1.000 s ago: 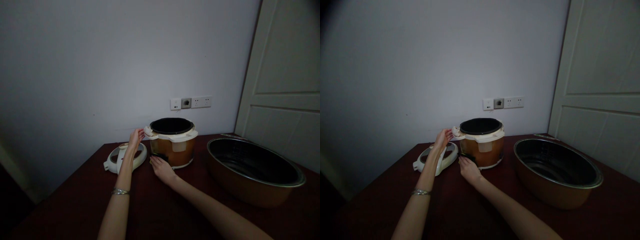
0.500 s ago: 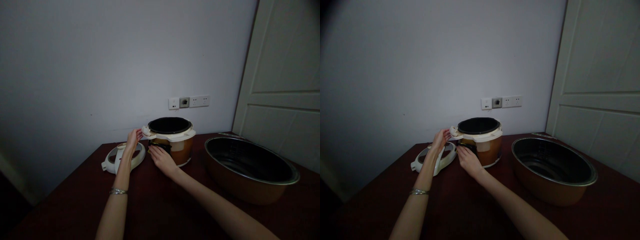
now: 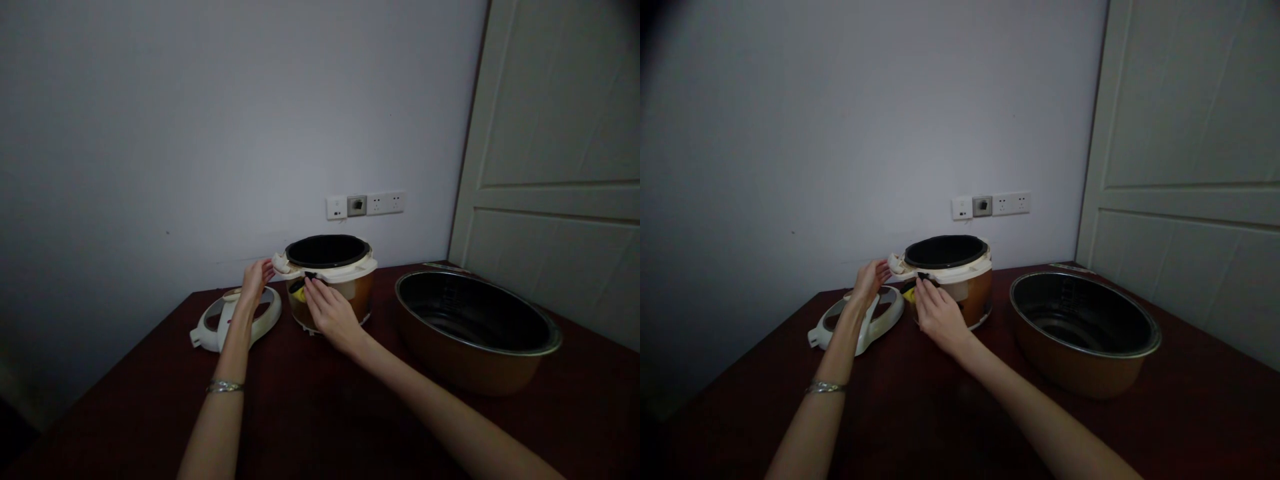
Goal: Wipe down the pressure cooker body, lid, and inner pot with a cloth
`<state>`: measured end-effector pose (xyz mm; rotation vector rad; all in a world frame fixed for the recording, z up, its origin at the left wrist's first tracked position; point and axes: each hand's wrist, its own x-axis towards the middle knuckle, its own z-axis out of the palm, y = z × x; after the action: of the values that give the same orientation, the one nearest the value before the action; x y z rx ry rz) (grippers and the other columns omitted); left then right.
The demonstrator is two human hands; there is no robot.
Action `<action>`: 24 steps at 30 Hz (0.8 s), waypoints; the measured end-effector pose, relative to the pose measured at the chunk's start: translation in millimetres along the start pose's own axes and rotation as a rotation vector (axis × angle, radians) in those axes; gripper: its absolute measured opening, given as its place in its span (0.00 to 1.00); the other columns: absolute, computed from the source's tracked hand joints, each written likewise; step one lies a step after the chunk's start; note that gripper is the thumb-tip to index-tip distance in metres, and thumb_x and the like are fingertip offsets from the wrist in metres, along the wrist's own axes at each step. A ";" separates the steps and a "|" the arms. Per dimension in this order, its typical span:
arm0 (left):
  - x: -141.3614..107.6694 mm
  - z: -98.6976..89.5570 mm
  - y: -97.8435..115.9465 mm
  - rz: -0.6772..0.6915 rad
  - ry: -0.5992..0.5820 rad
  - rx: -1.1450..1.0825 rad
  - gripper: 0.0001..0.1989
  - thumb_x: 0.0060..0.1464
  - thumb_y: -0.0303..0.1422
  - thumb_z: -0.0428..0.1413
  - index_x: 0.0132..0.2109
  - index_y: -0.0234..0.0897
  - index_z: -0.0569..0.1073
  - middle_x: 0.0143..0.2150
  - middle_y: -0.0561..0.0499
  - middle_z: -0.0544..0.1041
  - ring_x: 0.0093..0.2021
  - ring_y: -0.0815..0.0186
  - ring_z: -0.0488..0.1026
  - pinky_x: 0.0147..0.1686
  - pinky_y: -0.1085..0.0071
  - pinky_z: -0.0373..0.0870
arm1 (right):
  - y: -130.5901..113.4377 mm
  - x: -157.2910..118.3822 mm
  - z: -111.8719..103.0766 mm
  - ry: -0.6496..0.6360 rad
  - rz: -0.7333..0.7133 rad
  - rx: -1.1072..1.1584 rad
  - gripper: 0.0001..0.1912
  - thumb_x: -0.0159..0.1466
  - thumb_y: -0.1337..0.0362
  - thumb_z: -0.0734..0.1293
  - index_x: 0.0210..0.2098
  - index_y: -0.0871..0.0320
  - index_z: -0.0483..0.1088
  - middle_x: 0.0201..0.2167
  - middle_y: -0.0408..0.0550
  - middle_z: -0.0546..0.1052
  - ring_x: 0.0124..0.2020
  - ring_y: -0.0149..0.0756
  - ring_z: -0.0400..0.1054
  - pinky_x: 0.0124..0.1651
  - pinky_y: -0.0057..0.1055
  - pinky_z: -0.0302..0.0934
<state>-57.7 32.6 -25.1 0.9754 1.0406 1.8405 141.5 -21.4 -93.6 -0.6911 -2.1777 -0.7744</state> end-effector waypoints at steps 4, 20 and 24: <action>4.7 -3.1 -4.7 0.014 0.029 0.021 0.10 0.53 0.24 0.48 0.32 0.30 0.74 0.31 0.43 0.79 0.29 0.68 0.76 0.36 0.73 0.72 | 5.1 -16.3 19.2 -0.055 -0.162 -0.002 0.20 0.67 0.73 0.54 0.56 0.71 0.63 0.60 0.60 0.63 0.59 0.46 0.60 0.55 0.40 0.60; 6.4 -0.6 -5.5 -0.002 0.080 0.026 0.08 0.52 0.23 0.49 0.32 0.29 0.73 0.29 0.44 0.78 0.32 0.66 0.77 0.36 0.72 0.73 | 32.6 -44.7 -24.6 0.081 -0.153 0.096 0.19 0.69 0.72 0.53 0.57 0.66 0.63 0.58 0.56 0.67 0.60 0.43 0.57 0.55 0.41 0.59; 6.5 -1.2 -6.6 0.004 0.071 0.033 0.07 0.52 0.23 0.49 0.32 0.30 0.72 0.29 0.45 0.78 0.32 0.67 0.77 0.37 0.72 0.73 | 42.8 -45.4 -16.2 0.058 -0.138 0.095 0.19 0.69 0.72 0.53 0.57 0.67 0.63 0.58 0.57 0.67 0.59 0.43 0.59 0.54 0.42 0.61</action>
<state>-59.6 40.3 -30.0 0.9381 1.1159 1.8784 204.5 -14.5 -105.6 -0.4684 -2.2106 -0.7457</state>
